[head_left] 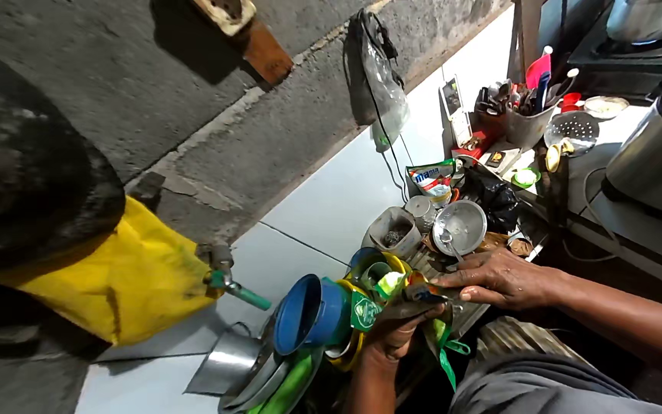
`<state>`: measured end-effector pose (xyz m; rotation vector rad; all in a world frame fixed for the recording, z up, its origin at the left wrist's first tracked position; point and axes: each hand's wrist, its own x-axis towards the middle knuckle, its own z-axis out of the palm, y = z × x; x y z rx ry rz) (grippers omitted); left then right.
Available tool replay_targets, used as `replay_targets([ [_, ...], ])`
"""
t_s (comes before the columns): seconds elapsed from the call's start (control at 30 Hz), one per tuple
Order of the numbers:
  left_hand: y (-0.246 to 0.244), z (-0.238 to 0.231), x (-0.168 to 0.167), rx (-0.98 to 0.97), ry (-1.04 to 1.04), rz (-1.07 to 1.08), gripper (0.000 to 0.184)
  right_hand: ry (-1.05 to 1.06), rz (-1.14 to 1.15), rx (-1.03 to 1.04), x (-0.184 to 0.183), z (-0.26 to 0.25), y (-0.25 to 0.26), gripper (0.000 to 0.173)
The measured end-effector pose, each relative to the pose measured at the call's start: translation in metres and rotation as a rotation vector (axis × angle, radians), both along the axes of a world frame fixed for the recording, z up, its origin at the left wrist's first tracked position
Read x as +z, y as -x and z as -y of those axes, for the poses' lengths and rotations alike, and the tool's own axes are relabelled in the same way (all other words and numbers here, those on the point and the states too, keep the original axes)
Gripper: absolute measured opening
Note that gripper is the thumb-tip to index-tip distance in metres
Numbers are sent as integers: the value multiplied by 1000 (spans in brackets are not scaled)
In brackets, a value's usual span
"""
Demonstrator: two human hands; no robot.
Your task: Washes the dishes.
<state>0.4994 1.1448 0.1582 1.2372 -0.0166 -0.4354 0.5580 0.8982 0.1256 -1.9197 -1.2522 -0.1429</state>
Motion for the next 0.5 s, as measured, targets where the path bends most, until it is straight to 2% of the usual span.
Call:
replay_targets([
  [0.2,-1,-13,-6,-97,33,26,11,28,14,46,-8,12,-9,45],
  [0.27,1,-12,-3,-67,22,13,11,54,-6,48,-15,18,-10,46],
  [0.37,-2,-3,-2,-59,10,-1,21,50,15,43,-16,10,-14,48],
  [0.5,-15,-4,2,-7,-51,-7,18,53,40,41,-4,-8,-28,49],
])
